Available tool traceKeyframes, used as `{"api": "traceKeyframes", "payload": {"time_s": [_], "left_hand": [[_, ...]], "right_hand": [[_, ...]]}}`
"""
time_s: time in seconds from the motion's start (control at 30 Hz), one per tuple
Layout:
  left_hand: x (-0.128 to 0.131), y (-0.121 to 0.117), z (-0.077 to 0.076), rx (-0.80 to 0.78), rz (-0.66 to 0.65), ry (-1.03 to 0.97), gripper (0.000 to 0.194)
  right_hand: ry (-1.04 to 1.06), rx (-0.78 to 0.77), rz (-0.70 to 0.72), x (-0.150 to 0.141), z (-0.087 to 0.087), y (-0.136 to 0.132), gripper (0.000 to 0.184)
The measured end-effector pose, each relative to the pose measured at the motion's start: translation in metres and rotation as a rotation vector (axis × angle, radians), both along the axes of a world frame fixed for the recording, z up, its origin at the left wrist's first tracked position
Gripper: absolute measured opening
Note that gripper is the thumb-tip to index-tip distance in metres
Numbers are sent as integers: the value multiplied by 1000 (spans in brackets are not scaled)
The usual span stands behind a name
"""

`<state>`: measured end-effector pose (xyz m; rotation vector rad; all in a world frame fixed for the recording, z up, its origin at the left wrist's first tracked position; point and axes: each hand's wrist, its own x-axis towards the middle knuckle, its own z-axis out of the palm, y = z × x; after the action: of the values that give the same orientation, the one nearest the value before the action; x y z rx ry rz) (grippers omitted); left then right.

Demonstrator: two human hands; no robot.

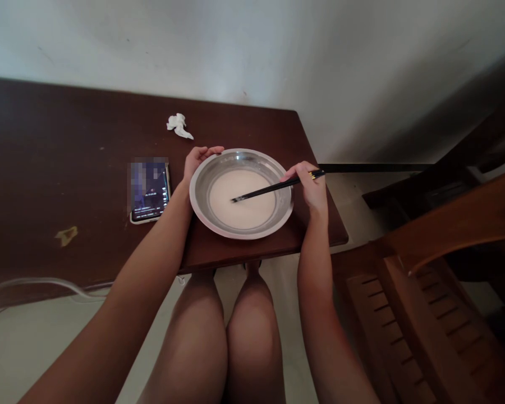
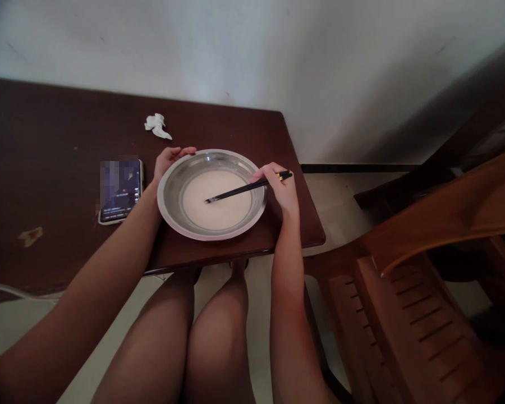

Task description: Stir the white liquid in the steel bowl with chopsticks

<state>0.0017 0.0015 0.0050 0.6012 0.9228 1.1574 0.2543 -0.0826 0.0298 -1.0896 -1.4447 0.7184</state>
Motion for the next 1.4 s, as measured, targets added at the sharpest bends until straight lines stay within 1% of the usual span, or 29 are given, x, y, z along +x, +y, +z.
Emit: {"api": "traceKeyframes", "payload": {"time_s": [0.03, 0.1, 0.2, 0.23, 0.3, 0.37, 0.43, 0.5, 0.57, 0.63, 0.7, 0.83, 0.9, 0.97, 1.03, 1.13, 1.27, 1.33, 1.4], "left_hand": [[0, 0, 0, -3, 4, -3, 31], [0, 0, 0, -6, 11, -9, 32], [0, 0, 0, -6, 12, -14, 32], [0, 0, 0, -5, 10, -15, 32], [0, 0, 0, -3, 7, -21, 31], [0, 1, 0, -4, 6, -24, 32], [0, 1, 0, -6, 6, -19, 32], [0, 1, -1, -3, 5, -9, 31], [-1, 1, -1, 3, 8, -6, 30], [-1, 1, -2, 4, 11, -10, 29], [-1, 1, -2, 0, 13, -8, 30], [0, 2, -2, -6, 13, -2, 32], [0, 2, -2, -5, 12, -8, 32], [-1, 2, -2, -4, 10, -15, 32], [-1, 2, -3, -4, 10, -20, 31], [-1, 3, -4, 2, 12, -12, 31], [-1, 2, -3, 12, 17, 4, 30], [0, 2, -2, 4, 18, 2, 31], [0, 1, -1, -9, 21, -7, 32]], "right_hand": [[-23, 10, 5, -1, 1, 0, 36], [-16, 42, -50, 0, 1, 1, 36], [98, 61, -156, 4, -3, 5, 37], [129, 54, -154, 5, -4, 5, 38], [140, 40, -95, 5, -4, 4, 37], [84, 20, -6, 2, -2, 1, 35], [17, 8, 35, -1, 0, -1, 33], [2, 24, -12, -2, 1, 0, 33], [61, 54, -91, 1, -1, 2, 35], [133, 63, -126, 4, -3, 5, 36], [150, 43, -102, 5, -5, 5, 38], [32, -9, -3, 0, -1, 1, 36], [10, 18, -35, 0, 0, 1, 34], [52, 58, -108, 1, -2, 3, 34], [105, 60, -154, 4, -4, 5, 36], [107, 27, -124, 5, -4, 5, 38], [-5, 21, -27, -1, 1, 0, 37], [-27, 42, -52, -2, 1, 0, 37], [16, 62, -123, 1, -1, 3, 37]]}}
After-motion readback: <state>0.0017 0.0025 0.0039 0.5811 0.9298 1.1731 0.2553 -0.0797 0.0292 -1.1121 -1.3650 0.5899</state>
